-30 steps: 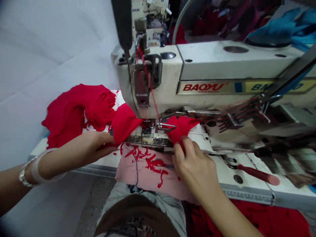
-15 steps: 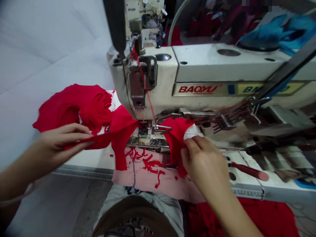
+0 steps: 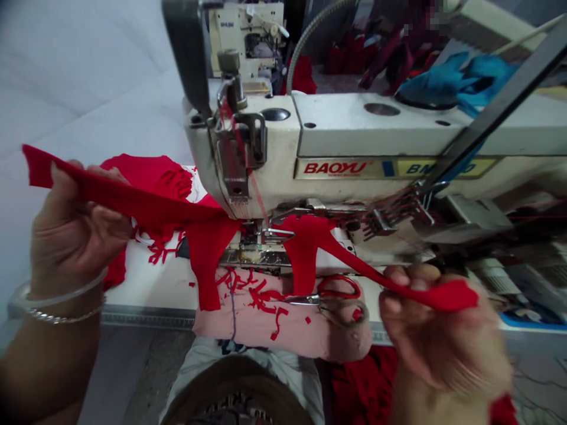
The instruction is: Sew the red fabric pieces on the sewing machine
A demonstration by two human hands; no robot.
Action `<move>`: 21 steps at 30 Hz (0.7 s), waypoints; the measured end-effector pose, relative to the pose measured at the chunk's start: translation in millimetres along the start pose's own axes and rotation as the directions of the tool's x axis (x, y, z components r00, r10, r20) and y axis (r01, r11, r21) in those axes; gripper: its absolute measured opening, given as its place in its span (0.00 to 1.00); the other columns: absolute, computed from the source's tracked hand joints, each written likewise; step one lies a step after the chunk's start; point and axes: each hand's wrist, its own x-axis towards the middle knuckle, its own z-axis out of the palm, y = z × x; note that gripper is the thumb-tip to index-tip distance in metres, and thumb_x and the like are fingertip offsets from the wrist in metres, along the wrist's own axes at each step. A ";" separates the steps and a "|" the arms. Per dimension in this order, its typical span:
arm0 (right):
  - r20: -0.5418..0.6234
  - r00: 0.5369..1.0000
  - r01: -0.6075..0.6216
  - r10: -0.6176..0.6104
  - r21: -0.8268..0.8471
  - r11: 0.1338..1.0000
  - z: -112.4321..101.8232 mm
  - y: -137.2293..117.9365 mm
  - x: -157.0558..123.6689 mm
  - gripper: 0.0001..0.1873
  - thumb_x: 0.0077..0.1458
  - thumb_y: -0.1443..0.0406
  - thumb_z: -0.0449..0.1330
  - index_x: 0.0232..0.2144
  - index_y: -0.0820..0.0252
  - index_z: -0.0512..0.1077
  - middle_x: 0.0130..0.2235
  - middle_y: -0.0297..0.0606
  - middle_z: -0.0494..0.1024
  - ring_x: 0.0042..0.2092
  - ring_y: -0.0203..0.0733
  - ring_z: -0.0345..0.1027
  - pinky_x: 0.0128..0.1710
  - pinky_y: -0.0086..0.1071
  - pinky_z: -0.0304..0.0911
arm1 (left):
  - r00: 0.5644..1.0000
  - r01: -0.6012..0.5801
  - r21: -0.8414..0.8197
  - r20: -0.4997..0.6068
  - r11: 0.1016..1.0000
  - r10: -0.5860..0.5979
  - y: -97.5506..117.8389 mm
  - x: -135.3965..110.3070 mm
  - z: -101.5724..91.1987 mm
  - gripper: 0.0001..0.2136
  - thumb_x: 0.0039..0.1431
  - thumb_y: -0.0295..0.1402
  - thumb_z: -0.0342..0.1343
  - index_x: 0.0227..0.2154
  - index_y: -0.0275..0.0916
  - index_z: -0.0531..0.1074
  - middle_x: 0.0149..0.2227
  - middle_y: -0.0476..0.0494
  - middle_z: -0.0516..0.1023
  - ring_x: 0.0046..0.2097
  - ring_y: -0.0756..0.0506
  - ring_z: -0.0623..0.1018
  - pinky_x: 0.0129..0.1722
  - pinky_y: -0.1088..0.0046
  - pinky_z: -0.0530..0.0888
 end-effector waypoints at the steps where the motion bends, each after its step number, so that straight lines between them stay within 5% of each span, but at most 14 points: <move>1: -0.036 0.999 -0.020 0.027 0.191 0.981 12.4 -6.4 2.2 0.28 0.68 0.53 0.32 0.57 0.36 0.67 0.35 0.44 0.73 0.32 0.41 0.71 0.21 0.35 0.63 | 0.985 -0.141 0.121 0.113 0.983 0.128 -6.9 -6.9 10.2 0.09 0.65 0.43 0.56 0.41 0.47 0.77 0.43 0.55 0.81 0.45 0.51 0.80 0.30 0.82 0.77; 3: 0.012 0.999 0.023 -0.032 0.454 0.891 45.7 -20.2 7.4 0.14 0.65 0.56 0.52 0.49 0.39 0.73 0.33 0.37 0.75 0.35 0.42 0.73 0.30 0.36 0.71 | 0.875 -0.431 0.344 0.383 0.834 0.295 -26.8 -23.6 31.4 0.09 0.66 0.38 0.54 0.40 0.44 0.78 0.41 0.50 0.82 0.43 0.49 0.81 0.38 0.74 0.80; 4: 0.080 0.995 0.030 -0.066 0.383 0.923 63.8 -26.0 9.1 0.11 0.62 0.62 0.57 0.46 0.46 0.76 0.37 0.38 0.77 0.40 0.43 0.73 0.38 0.39 0.73 | 0.799 -0.552 0.406 0.507 0.728 0.322 -38.6 -31.8 40.6 0.08 0.65 0.34 0.55 0.40 0.42 0.79 0.41 0.48 0.82 0.42 0.48 0.81 0.41 0.71 0.80; 7: 0.180 0.941 0.302 -0.286 -0.068 0.951 106.8 -33.5 7.1 0.14 0.61 0.73 0.54 0.46 0.66 0.75 0.45 0.49 0.77 0.49 0.49 0.70 0.48 0.45 0.71 | 0.550 -0.833 0.481 0.772 0.274 0.318 -69.8 -50.1 55.7 0.11 0.66 0.26 0.51 0.40 0.34 0.79 0.45 0.37 0.80 0.47 0.42 0.79 0.44 0.66 0.80; 9: 0.225 0.911 0.399 -0.346 -0.265 0.878 119.5 -31.2 1.2 0.17 0.60 0.75 0.52 0.49 0.75 0.73 0.49 0.55 0.75 0.52 0.54 0.67 0.50 0.48 0.70 | 0.481 -0.864 0.502 0.848 -0.044 0.223 -79.7 -57.2 56.5 0.12 0.66 0.25 0.49 0.45 0.31 0.76 0.49 0.33 0.77 0.50 0.39 0.77 0.41 0.64 0.80; 12: 0.205 0.921 0.381 -0.332 -0.292 0.877 120.5 -26.9 -5.3 0.19 0.59 0.75 0.53 0.52 0.77 0.70 0.50 0.55 0.74 0.52 0.54 0.66 0.51 0.48 0.70 | 0.562 -0.799 0.561 0.825 -0.216 0.063 -78.3 -65.9 54.7 0.15 0.64 0.25 0.52 0.53 0.32 0.72 0.52 0.34 0.75 0.49 0.39 0.75 0.33 0.67 0.78; 16: 0.132 0.968 0.223 -0.213 -0.069 0.972 115.7 -30.5 -2.9 0.18 0.61 0.73 0.53 0.52 0.69 0.70 0.49 0.49 0.75 0.51 0.46 0.67 0.52 0.40 0.69 | 0.650 -0.736 0.625 0.760 -0.262 -0.015 -71.8 -74.9 58.3 0.19 0.64 0.27 0.53 0.57 0.35 0.68 0.53 0.38 0.75 0.47 0.41 0.75 0.32 0.68 0.75; 21: 0.189 0.941 0.309 -0.279 -0.152 0.939 117.2 -35.1 -3.4 0.19 0.59 0.73 0.54 0.52 0.72 0.71 0.50 0.52 0.75 0.53 0.49 0.65 0.54 0.44 0.68 | 0.663 -0.725 0.637 0.749 -0.262 -0.013 -75.0 -76.7 61.2 0.17 0.65 0.27 0.51 0.56 0.36 0.69 0.52 0.38 0.74 0.48 0.41 0.74 0.33 0.68 0.74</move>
